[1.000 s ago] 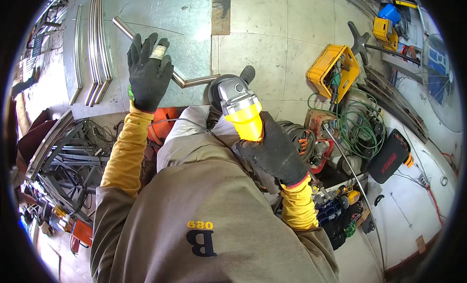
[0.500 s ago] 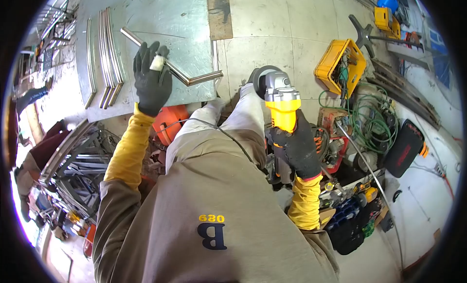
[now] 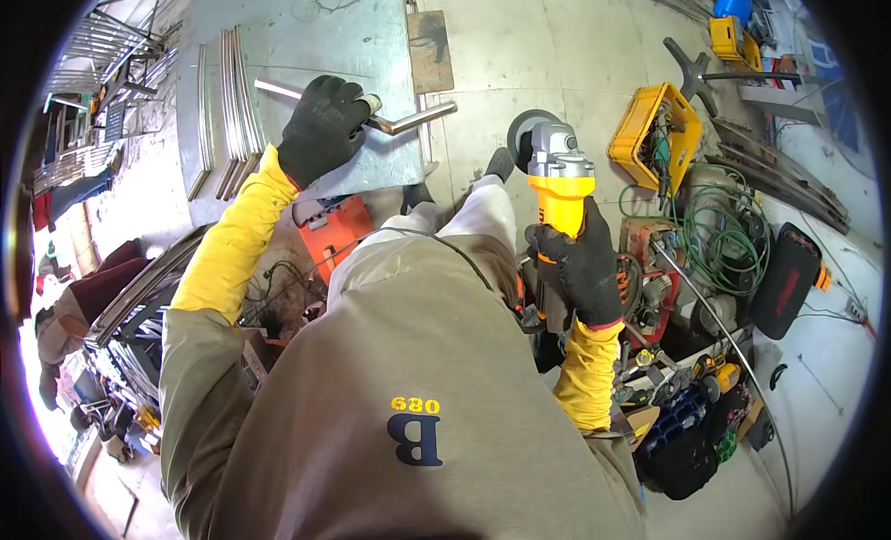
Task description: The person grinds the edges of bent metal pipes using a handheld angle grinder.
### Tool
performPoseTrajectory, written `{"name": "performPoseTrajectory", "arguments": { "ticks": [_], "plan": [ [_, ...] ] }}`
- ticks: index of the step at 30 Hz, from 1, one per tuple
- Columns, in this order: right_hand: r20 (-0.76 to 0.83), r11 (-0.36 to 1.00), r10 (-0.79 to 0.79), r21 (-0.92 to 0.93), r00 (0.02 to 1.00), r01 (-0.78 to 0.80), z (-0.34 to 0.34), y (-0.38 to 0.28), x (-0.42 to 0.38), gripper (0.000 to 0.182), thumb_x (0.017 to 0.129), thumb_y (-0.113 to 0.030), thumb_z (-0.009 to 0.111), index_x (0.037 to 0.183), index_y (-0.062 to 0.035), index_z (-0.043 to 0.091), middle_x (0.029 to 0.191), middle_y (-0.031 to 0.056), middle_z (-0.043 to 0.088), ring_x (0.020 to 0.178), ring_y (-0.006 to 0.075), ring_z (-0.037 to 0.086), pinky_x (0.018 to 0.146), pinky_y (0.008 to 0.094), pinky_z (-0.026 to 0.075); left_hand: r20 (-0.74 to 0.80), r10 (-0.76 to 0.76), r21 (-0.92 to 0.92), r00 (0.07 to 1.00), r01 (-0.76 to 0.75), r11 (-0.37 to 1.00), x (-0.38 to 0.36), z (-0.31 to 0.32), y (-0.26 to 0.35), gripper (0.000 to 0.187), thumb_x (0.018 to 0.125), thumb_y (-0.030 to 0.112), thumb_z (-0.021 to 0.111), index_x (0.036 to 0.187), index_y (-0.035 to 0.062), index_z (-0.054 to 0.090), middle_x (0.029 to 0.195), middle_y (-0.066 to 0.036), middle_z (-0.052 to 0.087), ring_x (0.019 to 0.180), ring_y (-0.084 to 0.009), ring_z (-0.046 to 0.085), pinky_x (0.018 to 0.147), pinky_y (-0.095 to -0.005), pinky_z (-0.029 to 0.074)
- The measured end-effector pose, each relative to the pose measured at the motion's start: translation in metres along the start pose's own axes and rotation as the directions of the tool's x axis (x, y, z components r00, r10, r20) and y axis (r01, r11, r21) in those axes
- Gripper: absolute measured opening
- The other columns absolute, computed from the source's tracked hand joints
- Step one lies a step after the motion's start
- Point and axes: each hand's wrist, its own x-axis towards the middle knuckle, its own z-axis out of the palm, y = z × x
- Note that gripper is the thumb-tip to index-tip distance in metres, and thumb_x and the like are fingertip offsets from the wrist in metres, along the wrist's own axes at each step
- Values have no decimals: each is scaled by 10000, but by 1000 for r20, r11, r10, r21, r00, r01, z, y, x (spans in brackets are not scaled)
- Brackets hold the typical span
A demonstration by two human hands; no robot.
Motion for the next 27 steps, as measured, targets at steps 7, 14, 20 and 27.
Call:
{"name": "performPoseTrajectory", "arguments": {
  "ticks": [7, 14, 20, 27],
  "plan": [
    [0, 994, -45, -101, 999, 45, 1, -14, 3, 488, 968, -191, 785, 1393, -34, 606, 1010, 47, 713, 866, 136, 687, 779, 326, 591, -18, -281, -182, 959, 273, 944, -10, -83, 77, 361, 791, 23, 672, 1147, 43, 732, 1027, -148, 687, 980, -379, 662, 872, -506, 530],
    [172, 992, 38, -128, 984, -16, -18, -21, 27, 506, 941, -156, 781, 1393, -25, 595, 997, 55, 711, 836, 150, 681, 773, 334, 576, 36, -687, -583, 725, 574, 575, -91, -12, 148, 240, 841, -25, 634, 1068, -11, 712, 889, -224, 657, 831, -441, 670, 711, -515, 540],
    [293, 940, 51, -337, 955, 53, -26, -29, 50, 571, 880, -166, 878, 1374, -30, 626, 1075, 55, 709, 930, 164, 667, 855, 344, 579, 77, -877, -623, 473, 710, 328, -126, 80, 180, 216, 909, 2, 590, 1100, -22, 689, 823, -163, 651, 687, -296, 667, 605, -432, 526],
    [404, 873, 127, -479, 906, 92, -7, -33, 58, 645, 856, -181, 894, 1415, -29, 611, 1111, 103, 741, 949, 210, 691, 881, 385, 586, 173, -936, -751, 306, 656, 75, -116, 110, 176, 140, 983, 107, 671, 1060, -4, 709, 719, -121, 634, 577, -191, 656, 565, -377, 514]
  ]
}}
